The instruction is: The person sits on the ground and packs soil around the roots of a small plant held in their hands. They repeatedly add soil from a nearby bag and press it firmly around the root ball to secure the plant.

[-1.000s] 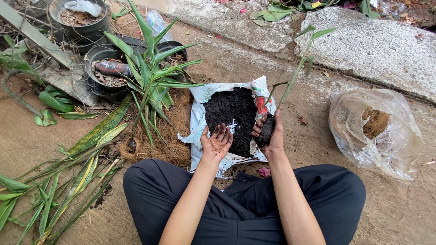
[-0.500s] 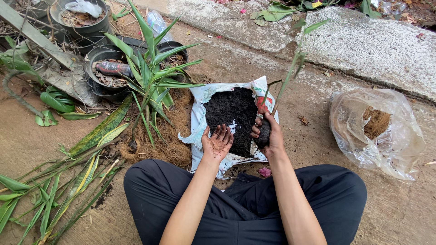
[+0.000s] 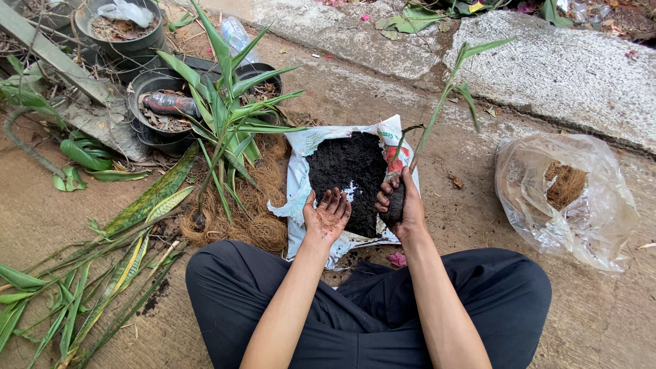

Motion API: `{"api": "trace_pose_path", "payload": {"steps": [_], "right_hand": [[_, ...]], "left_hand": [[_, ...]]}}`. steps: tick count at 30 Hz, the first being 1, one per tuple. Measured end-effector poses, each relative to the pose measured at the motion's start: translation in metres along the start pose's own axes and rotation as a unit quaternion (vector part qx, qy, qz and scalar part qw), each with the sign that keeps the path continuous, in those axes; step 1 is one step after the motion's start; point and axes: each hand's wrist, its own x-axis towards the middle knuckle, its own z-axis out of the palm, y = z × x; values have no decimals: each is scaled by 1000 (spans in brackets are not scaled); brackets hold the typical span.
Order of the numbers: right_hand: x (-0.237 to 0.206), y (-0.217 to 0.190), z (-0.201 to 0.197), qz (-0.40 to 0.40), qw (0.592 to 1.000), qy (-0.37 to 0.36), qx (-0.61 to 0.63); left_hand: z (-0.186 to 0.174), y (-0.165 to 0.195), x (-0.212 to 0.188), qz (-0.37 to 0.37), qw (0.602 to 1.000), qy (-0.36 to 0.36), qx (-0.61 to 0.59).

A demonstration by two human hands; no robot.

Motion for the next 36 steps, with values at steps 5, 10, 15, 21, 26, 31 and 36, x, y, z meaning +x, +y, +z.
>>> {"api": "trace_pose_path", "payload": {"steps": [5, 10, 15, 21, 26, 31, 36], "right_hand": [[-9, -20, 24, 23, 1000, -10, -19], [-19, -21, 39, -19, 998, -50, -28], [-12, -15, 19, 152, 977, 75, 129], [17, 13, -20, 131, 986, 20, 97], [20, 17, -23, 72, 996, 50, 11], [1, 6, 2, 19, 993, 76, -84], [-19, -13, 39, -55, 993, -19, -102]], "left_hand": [[1, 1, -1, 6, 1000, 0, -2], [-1, 2, -1, 7, 1000, 1, -6], [-1, 2, 0, 4, 1000, -4, -8], [-1, 2, 0, -1, 1000, -8, -9], [-1, 3, 0, 4, 1000, -11, -10], [-2, 1, -1, 2, 1000, -5, -13], [-2, 2, -1, 8, 1000, 5, -16]]}}
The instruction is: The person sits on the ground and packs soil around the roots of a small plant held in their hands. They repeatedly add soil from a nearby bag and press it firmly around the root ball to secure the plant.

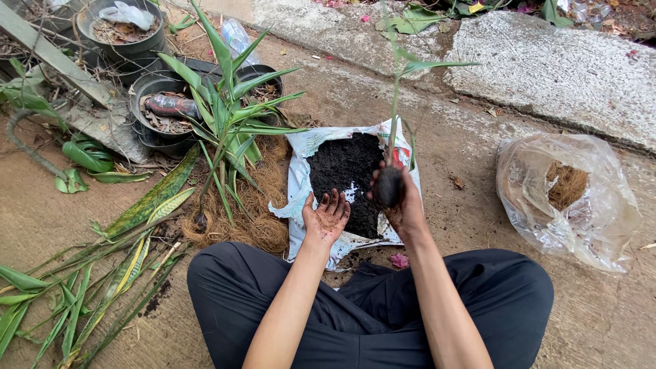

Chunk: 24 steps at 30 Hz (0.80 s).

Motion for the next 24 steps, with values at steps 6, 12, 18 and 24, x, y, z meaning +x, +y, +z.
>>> {"api": "trace_pose_path", "payload": {"steps": [6, 12, 18, 24], "right_hand": [[-10, -26, 4, 63, 965, -118, 227], [-1, 5, -16, 188, 936, -18, 298], [22, 28, -51, 277, 874, -103, 386], [22, 35, -48, 205, 964, -52, 163]], "left_hand": [[-1, 1, 2, 3, 1000, -1, -3], [0, -1, 1, -2, 1000, -6, 5], [-1, 1, 1, -2, 1000, -7, 7], [0, 0, 2, -3, 1000, -6, 8]]}}
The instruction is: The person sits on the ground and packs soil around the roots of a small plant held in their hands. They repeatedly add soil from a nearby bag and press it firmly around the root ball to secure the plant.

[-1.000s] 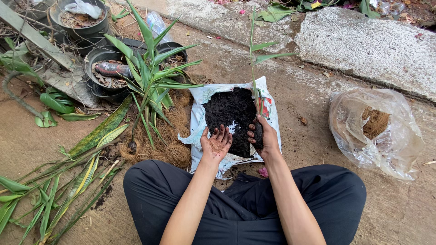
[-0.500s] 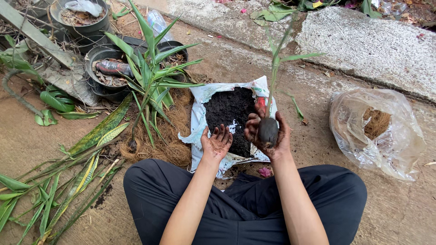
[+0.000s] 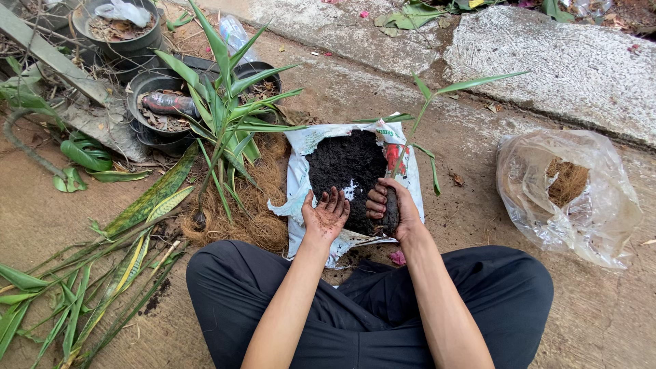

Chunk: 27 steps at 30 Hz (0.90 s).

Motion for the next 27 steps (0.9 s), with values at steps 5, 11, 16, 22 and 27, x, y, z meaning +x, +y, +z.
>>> {"api": "trace_pose_path", "payload": {"steps": [5, 11, 16, 22, 27], "right_hand": [[-4, 3, 12, 1, 988, 65, -137], [-6, 4, 21, -41, 987, 54, -148], [-24, -12, 41, -56, 987, 8, -152], [-35, -14, 61, -111, 992, -27, -45], [-21, -6, 34, -86, 990, 75, 80]], "left_hand": [[1, 0, -1, 6, 1000, 13, 1], [1, 1, -1, 4, 1000, 10, -3], [0, 1, -1, 2, 1000, 15, 0], [0, 1, 1, 4, 1000, -1, -14], [0, 1, -1, -2, 1000, 1, -11]]}}
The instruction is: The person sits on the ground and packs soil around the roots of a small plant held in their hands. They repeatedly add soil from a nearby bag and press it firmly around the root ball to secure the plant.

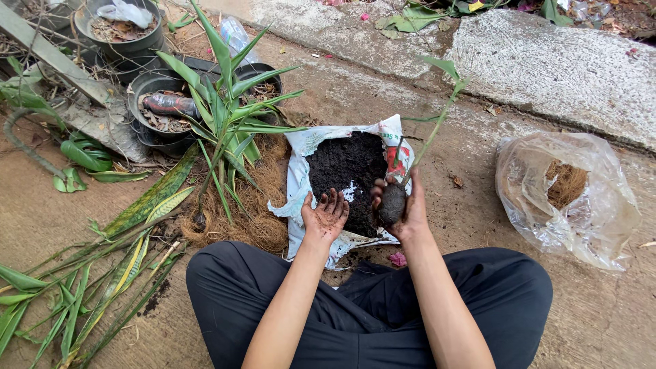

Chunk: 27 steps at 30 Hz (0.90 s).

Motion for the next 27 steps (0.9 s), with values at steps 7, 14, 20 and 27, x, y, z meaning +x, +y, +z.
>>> {"api": "trace_pose_path", "payload": {"steps": [7, 14, 20, 27], "right_hand": [[30, 2, -36, 22, 993, -34, -113], [23, 2, -27, 33, 986, -11, -160], [20, 4, -20, 41, 991, -61, -109], [2, -3, 9, 2, 980, -40, -194]], "left_hand": [[1, 1, 0, 7, 1000, 9, 0], [0, 1, -1, 5, 1000, 10, -2], [0, 0, 0, 6, 1000, 9, 2], [1, 0, 0, 4, 1000, 2, -1]]}}
